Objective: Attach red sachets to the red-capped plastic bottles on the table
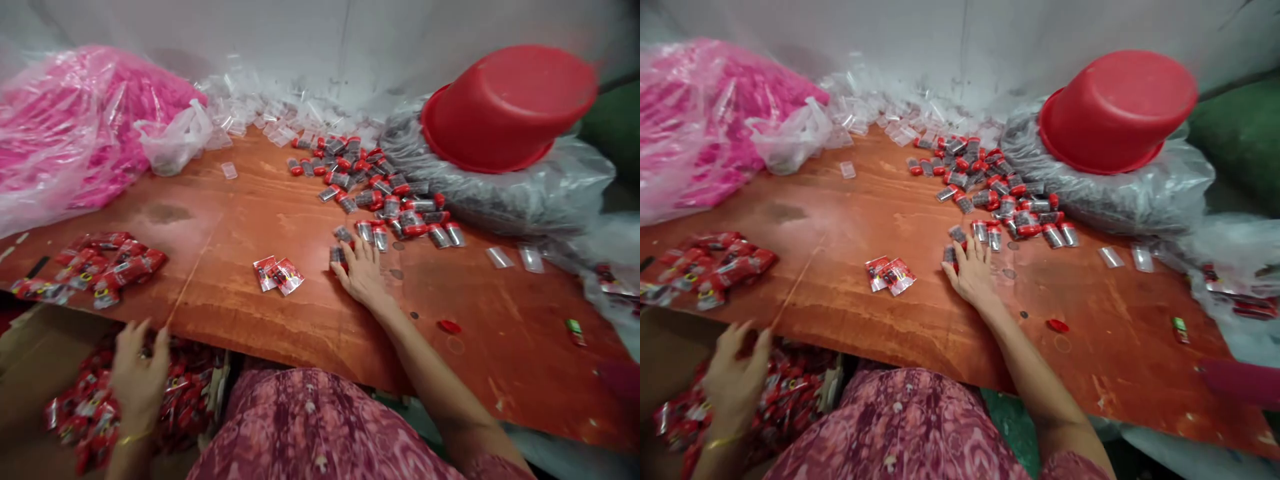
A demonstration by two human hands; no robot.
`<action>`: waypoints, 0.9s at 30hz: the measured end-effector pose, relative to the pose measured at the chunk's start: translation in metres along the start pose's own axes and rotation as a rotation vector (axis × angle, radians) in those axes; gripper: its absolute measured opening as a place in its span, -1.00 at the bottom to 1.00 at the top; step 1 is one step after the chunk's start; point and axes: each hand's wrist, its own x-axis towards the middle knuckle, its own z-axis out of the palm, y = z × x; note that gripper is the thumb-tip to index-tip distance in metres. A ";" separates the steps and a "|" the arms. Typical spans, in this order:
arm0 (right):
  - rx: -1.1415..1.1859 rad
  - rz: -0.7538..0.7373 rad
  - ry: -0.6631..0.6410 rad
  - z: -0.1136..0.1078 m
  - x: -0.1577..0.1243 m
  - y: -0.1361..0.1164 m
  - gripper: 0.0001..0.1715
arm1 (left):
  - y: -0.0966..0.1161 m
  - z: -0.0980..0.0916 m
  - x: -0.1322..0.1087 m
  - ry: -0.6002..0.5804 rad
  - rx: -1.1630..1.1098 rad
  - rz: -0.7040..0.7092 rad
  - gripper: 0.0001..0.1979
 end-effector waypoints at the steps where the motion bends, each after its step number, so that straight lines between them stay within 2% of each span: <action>1: 0.028 -0.021 0.031 0.000 -0.006 -0.005 -0.40 | 0.007 0.016 0.003 0.093 -0.038 0.128 -0.68; 3: 0.095 -0.101 0.086 0.001 -0.018 -0.018 -0.47 | 0.032 0.049 0.011 -0.035 -0.056 0.341 -0.68; 6: 0.177 -0.239 0.160 0.004 -0.032 -0.039 -0.59 | 0.083 0.092 0.022 -0.224 0.013 0.516 -0.64; 8: 0.213 -0.287 0.217 0.006 -0.038 -0.047 -0.65 | 0.107 0.114 0.028 -0.310 0.116 0.548 -0.58; 11: 0.265 -0.286 0.281 0.006 -0.043 -0.048 -0.70 | 0.121 0.135 0.035 -0.377 0.251 0.511 -0.69; 13: 0.302 -0.256 0.305 0.005 -0.044 -0.044 -0.74 | 0.121 0.142 0.038 -0.366 0.290 0.489 -0.76; 17: 0.376 -0.216 0.309 0.003 -0.043 -0.043 -0.75 | 0.115 0.144 0.039 -0.350 0.295 0.486 -0.75; 22: 0.431 -0.199 0.252 0.005 -0.042 -0.054 -0.75 | 0.112 0.141 0.036 -0.339 0.232 0.536 -0.60; 27: 0.472 -0.189 0.224 0.007 -0.042 -0.058 -0.76 | 0.120 0.143 0.039 -0.334 0.230 0.486 -0.72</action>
